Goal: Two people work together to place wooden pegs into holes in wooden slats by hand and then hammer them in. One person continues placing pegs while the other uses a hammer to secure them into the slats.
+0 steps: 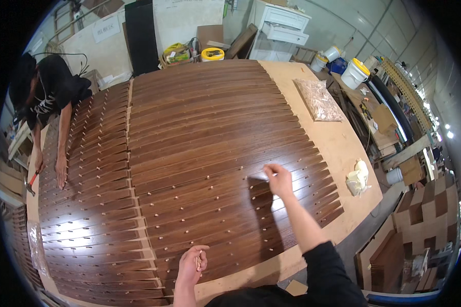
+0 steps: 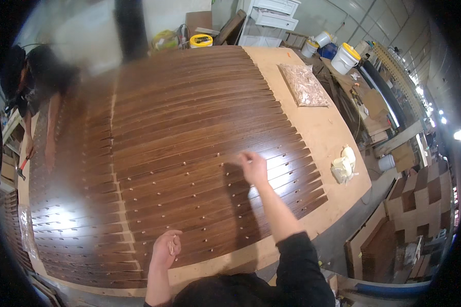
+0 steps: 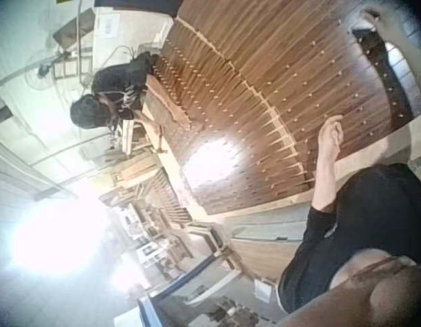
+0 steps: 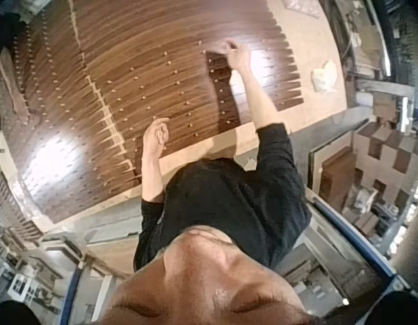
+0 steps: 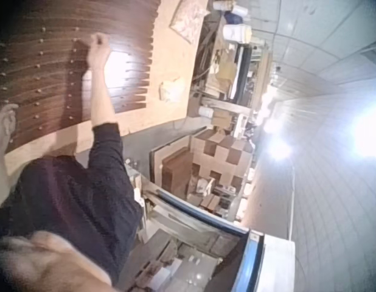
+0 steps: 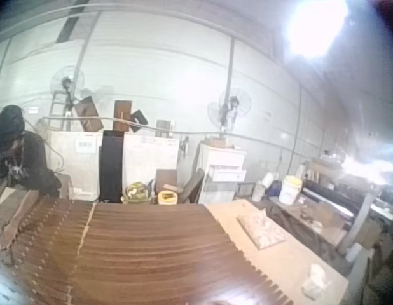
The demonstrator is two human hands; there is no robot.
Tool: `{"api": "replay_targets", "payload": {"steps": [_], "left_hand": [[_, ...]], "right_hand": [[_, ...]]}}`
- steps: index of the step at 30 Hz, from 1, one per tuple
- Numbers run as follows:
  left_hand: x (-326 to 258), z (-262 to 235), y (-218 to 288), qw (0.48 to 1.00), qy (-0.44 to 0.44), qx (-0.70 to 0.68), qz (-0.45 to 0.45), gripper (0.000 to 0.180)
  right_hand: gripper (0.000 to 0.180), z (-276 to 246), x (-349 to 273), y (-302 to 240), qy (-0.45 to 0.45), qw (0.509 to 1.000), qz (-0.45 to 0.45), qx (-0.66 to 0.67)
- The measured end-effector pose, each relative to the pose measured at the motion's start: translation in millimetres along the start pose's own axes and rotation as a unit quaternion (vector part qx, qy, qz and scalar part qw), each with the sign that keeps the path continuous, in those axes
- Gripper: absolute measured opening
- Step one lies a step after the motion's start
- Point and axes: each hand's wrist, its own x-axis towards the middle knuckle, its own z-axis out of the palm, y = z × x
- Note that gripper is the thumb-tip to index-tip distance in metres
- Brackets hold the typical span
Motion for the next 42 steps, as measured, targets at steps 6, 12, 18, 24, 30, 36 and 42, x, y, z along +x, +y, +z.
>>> {"api": "replay_targets", "payload": {"steps": [6,12,18,24,30,36,42], "left_hand": [[-14.1,9.2,6.3,0.996,0.023,0.070,-0.043,0.034],[-19.1,15.0,-3.7,0.997,-0.003,0.076,-0.024,0.026],[-25.1,32.9,-6.0,0.992,-0.023,0.125,-0.005,0.009],[-59.4,26.2,-14.1,0.996,0.020,0.084,0.013,0.009],[-83.0,-5.4,-54.9,0.999,-0.005,0.029,0.040,0.008],[-77.2,20.3,-75.9,0.996,-0.088,0.028,-0.013,0.010],[-59.3,45.7,-92.2,0.983,-0.069,0.164,-0.051,0.023]], "right_hand": [[0.029,-5.7,61.7,64.4,-0.019,0.987,0.069,-0.143],[0.025,-1.1,69.5,43.0,-0.073,0.959,-0.034,-0.273],[0.030,0.3,71.9,26.8,-0.104,0.929,-0.010,-0.356],[0.041,-2.3,18.0,17.7,-0.037,0.987,0.070,-0.142],[0.034,-22.1,-133.3,-11.6,0.063,0.994,0.041,0.082],[0.032,-31.0,-287.0,-69.3,-0.265,0.942,0.061,0.197],[0.032,-45.8,-316.6,-76.5,-0.254,0.938,0.096,0.213]]}}
